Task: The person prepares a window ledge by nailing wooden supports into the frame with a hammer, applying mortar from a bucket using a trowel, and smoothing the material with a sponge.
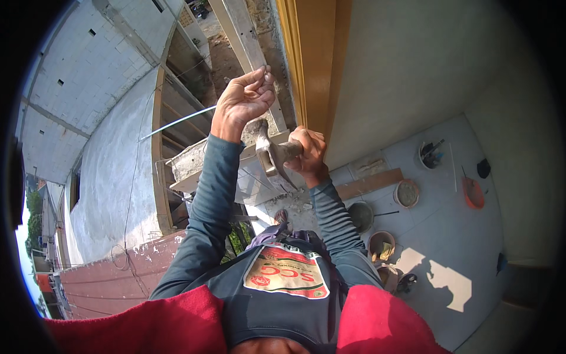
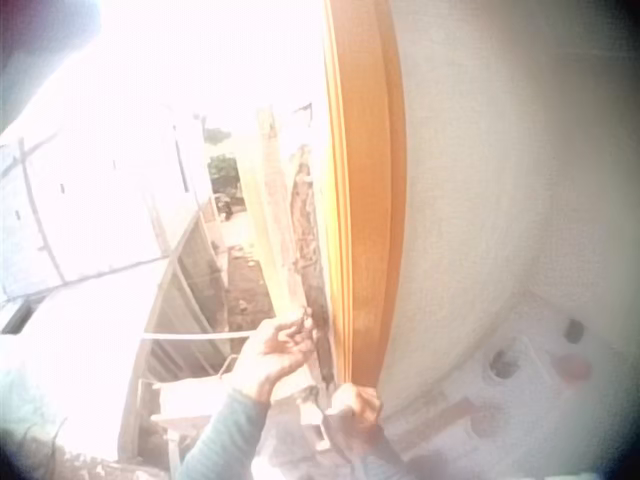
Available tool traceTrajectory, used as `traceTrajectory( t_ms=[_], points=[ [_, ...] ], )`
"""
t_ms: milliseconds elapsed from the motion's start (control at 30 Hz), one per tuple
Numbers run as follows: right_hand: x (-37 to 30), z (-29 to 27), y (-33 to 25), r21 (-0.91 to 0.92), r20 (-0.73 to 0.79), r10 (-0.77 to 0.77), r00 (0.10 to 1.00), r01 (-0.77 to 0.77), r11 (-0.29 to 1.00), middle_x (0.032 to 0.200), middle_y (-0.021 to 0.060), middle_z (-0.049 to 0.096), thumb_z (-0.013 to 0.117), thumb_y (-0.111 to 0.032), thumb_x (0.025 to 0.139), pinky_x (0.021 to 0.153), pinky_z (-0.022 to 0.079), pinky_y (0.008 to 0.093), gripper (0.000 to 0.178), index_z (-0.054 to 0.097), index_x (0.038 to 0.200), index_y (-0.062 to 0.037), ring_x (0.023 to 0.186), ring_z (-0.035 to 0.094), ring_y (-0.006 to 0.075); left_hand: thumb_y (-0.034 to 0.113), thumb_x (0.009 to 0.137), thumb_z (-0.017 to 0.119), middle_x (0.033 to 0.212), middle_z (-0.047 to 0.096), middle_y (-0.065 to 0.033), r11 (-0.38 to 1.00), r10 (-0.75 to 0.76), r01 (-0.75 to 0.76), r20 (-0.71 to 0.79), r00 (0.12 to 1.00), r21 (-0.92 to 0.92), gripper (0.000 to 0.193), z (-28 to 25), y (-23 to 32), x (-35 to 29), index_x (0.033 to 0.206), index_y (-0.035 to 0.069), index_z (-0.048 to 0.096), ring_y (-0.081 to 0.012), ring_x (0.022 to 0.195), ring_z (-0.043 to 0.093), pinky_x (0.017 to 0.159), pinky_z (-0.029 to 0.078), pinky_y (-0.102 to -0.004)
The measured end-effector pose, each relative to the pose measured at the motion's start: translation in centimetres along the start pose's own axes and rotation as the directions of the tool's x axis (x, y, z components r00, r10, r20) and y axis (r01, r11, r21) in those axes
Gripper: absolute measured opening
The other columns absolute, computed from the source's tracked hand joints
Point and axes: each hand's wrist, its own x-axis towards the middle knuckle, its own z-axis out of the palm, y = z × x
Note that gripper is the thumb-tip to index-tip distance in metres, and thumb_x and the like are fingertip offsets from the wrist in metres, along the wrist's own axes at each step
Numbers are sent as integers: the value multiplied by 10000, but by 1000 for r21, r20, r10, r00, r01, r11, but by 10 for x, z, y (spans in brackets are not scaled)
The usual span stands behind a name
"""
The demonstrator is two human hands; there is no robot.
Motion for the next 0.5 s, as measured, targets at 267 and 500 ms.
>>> traceTrajectory(
  t_ms=[267, 500],
  points=[
    [-7, -1, -3, -83, 58, 149, 987, -144, 986, 656, 133, 566, 593, -540, 901, 550, 487, 406, 514, 579, 787, -40, 579, 606, 339, 1, 876, 663, 854, 628, -137, 998, -55, 55, 33, 998, -4, 175, -6, 4, 5, 1035, -58, 621, -200, 686, 584, 614, 481, -309],
    [-3, -1, -4, -172, -37, 75, 996, -81, 982, 740, 138, 619, 619, -476, 899, 570, 499, 398, 444, 597, 837, -36, 632, 639, 332, 6, 874, 674, 863, 626, -137, 990, -116, 122, 67, 991, -78, 159, -7, 3, 11, 1015, -52, 629, -205, 745, 597, 645, 474, -310]
  ],
)
